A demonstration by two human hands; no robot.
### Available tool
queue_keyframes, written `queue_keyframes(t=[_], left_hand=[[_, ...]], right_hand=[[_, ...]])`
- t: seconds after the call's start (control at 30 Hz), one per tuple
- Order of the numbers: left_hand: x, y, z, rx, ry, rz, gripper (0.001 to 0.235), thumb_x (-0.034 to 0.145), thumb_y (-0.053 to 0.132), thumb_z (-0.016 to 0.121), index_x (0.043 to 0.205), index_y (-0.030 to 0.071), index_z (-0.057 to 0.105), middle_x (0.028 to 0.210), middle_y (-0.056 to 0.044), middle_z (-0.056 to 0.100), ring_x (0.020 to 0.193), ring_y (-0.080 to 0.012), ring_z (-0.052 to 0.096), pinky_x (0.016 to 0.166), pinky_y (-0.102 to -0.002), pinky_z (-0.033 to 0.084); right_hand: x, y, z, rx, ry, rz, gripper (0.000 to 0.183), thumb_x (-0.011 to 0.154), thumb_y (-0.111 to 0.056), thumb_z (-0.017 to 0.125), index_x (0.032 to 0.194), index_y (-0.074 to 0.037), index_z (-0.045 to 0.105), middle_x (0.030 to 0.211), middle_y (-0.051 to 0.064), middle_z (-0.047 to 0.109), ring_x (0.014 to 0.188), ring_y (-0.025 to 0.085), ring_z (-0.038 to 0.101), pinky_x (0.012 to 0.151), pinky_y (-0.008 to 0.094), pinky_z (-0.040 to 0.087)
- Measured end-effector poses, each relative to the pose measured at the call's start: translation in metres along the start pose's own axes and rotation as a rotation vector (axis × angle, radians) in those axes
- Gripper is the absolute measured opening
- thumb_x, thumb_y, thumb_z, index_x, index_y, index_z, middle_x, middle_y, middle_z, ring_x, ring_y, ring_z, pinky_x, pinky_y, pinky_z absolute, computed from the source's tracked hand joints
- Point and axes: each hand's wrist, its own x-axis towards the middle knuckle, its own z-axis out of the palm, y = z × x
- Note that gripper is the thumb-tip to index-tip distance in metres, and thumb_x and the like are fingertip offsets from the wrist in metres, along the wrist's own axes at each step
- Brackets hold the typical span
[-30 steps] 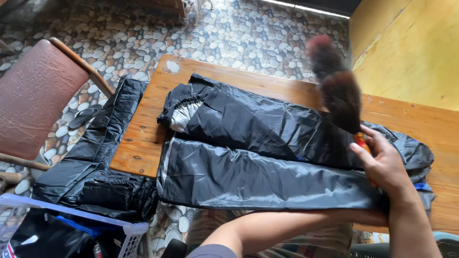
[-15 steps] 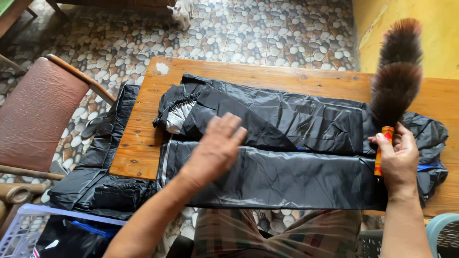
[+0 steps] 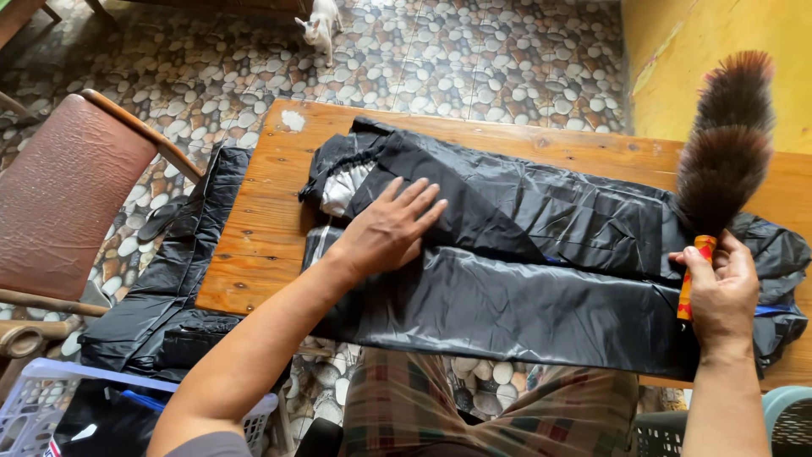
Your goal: The person places a black plastic sheet on a wooden table and uses a feather duster to smooth and press it down. They then fold the sheet multiple times into a compact rectangular bundle.
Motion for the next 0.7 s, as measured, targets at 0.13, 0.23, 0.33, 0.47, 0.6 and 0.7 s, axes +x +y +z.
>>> queue_keyframes(t=[0.13, 0.23, 0.33, 0.47, 0.6, 0.7], left_hand=[[0.021, 0.004, 0.010, 0.029, 0.000, 0.095, 0.071, 0.092, 0.043, 0.070, 0.150, 0.010, 0.048, 0.151, -0.019, 0.053, 0.136, -0.0345, 0.054, 0.101, -0.047, 0.049], [0.035, 0.008, 0.015, 0.038, 0.054, 0.150, 0.065, 0.089, 0.033, 0.070, 0.146, 0.008, 0.053, 0.148, -0.018, 0.056, 0.133, -0.0348, 0.056, 0.099, -0.050, 0.052], [0.040, 0.006, 0.016, -0.015, 0.046, 0.198, 0.067, 0.091, 0.044, 0.073, 0.145, 0.011, 0.053, 0.141, -0.014, 0.058, 0.128, -0.0349, 0.056, 0.093, -0.046, 0.053], [0.041, -0.001, 0.021, -0.075, 0.009, 0.210, 0.069, 0.091, 0.044, 0.074, 0.144, 0.006, 0.051, 0.143, -0.017, 0.057, 0.131, -0.0338, 0.055, 0.101, -0.045, 0.051], [0.046, 0.004, 0.023, -0.084, -0.153, 0.197, 0.047, 0.094, 0.011, 0.055, 0.140, 0.003, 0.047, 0.153, -0.024, 0.047, 0.139, -0.0395, 0.048, 0.101, -0.050, 0.049], [0.051, 0.011, 0.035, -0.059, -0.264, 0.156, 0.048, 0.100, 0.004, 0.045, 0.147, 0.004, 0.040, 0.159, -0.025, 0.038, 0.144, -0.0418, 0.041, 0.103, -0.054, 0.047]], right_hand=[[0.002, 0.002, -0.005, 0.061, 0.007, 0.064, 0.043, 0.113, -0.007, 0.054, 0.155, 0.000, 0.046, 0.106, 0.012, 0.063, 0.098, 0.016, 0.067, 0.095, 0.021, 0.050], [0.003, 0.010, -0.009, 0.089, 0.016, 0.069, 0.042, 0.114, -0.009, 0.055, 0.155, -0.002, 0.047, 0.103, 0.010, 0.064, 0.098, 0.017, 0.068, 0.098, 0.021, 0.050], [0.003, 0.008, -0.011, 0.077, 0.022, 0.051, 0.043, 0.114, -0.008, 0.055, 0.155, 0.000, 0.046, 0.105, 0.012, 0.063, 0.097, 0.018, 0.067, 0.098, 0.023, 0.050], [-0.001, 0.007, -0.014, 0.085, 0.006, 0.047, 0.043, 0.115, -0.008, 0.054, 0.156, 0.002, 0.045, 0.105, 0.012, 0.063, 0.099, 0.020, 0.067, 0.101, 0.024, 0.050], [0.000, 0.004, -0.012, 0.071, 0.006, 0.044, 0.042, 0.117, -0.008, 0.054, 0.156, 0.003, 0.045, 0.103, 0.012, 0.063, 0.101, 0.021, 0.067, 0.102, 0.027, 0.051], [-0.001, 0.000, -0.012, 0.058, 0.013, 0.041, 0.041, 0.117, -0.008, 0.054, 0.156, 0.003, 0.046, 0.103, 0.012, 0.063, 0.100, 0.021, 0.067, 0.103, 0.029, 0.051]])
